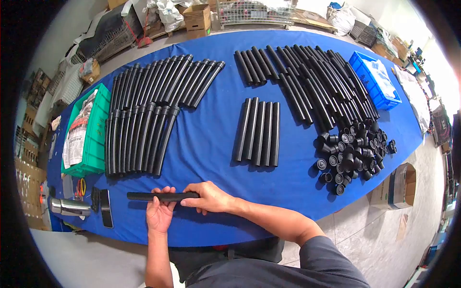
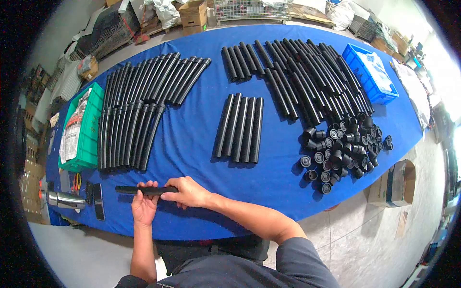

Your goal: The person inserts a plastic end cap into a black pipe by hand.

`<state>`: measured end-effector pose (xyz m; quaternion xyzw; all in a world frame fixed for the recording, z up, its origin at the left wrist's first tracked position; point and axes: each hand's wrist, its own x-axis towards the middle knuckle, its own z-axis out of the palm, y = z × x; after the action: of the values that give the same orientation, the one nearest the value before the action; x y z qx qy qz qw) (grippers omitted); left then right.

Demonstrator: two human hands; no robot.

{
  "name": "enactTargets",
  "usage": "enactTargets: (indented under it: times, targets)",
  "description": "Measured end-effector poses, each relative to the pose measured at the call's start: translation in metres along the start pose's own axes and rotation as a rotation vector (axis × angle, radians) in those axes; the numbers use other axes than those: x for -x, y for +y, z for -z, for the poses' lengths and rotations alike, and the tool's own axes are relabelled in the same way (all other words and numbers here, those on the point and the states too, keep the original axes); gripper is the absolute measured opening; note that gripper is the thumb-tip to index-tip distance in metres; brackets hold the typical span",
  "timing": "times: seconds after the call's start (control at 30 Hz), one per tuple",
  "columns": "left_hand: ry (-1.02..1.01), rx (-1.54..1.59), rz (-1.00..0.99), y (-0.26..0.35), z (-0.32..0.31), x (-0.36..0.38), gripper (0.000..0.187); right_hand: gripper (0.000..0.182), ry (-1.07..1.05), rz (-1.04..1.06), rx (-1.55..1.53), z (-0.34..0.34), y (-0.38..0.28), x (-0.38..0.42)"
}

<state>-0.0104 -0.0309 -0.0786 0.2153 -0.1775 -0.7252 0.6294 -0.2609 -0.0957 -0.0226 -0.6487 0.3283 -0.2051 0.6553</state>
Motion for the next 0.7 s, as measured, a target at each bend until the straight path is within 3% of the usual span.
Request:
enactTargets:
  times: [0.07, 0.2, 0.23, 0.33, 0.47, 0.5, 0.6, 0.63, 0.7]
  targets:
    - [-0.009, -0.016, 0.012, 0.001, 0.0, -0.001, 0.026, 0.035, 0.244, 0.457, 0.336, -0.013, 0.036, -0.008]
    - [-0.03, 0.004, 0.007, 0.001, 0.002, 0.001, 0.027, 0.036, 0.283, 0.505, 0.328, -0.014, 0.031, -0.006]
    - [-0.044, 0.004, -0.003, 0.001, 0.003, 0.001, 0.027, 0.035, 0.019, 0.021, 0.02, -0.001, -0.003, 0.004]
    - [-0.025, -0.029, 0.008, 0.001, -0.001, -0.001, 0.025, 0.033, 0.055, 0.045, -0.039, -0.004, 0.01, -0.001]
    - [0.011, 0.008, 0.004, 0.001, 0.0, 0.0, 0.024, 0.029, 0.436, 0.737, 0.549, -0.016, 0.032, -0.009]
    - [0.0, 0.031, -0.002, 0.001, 0.001, 0.0, 0.024, 0.03, 0.378, 0.667, 0.425, -0.017, 0.034, -0.008]
    - [-0.001, 0.039, -0.01, 0.001, -0.002, 0.001, 0.024, 0.035, -0.116, -0.193, -0.177, 0.001, -0.007, 0.002]
    - [0.004, 0.031, -0.01, 0.001, -0.004, 0.001, 0.025, 0.038, -0.07, -0.162, -0.074, 0.004, -0.017, 0.006]
    - [0.0, 0.011, 0.011, 0.001, -0.003, -0.001, 0.027, 0.036, 0.28, 0.412, 0.277, -0.011, 0.027, -0.009]
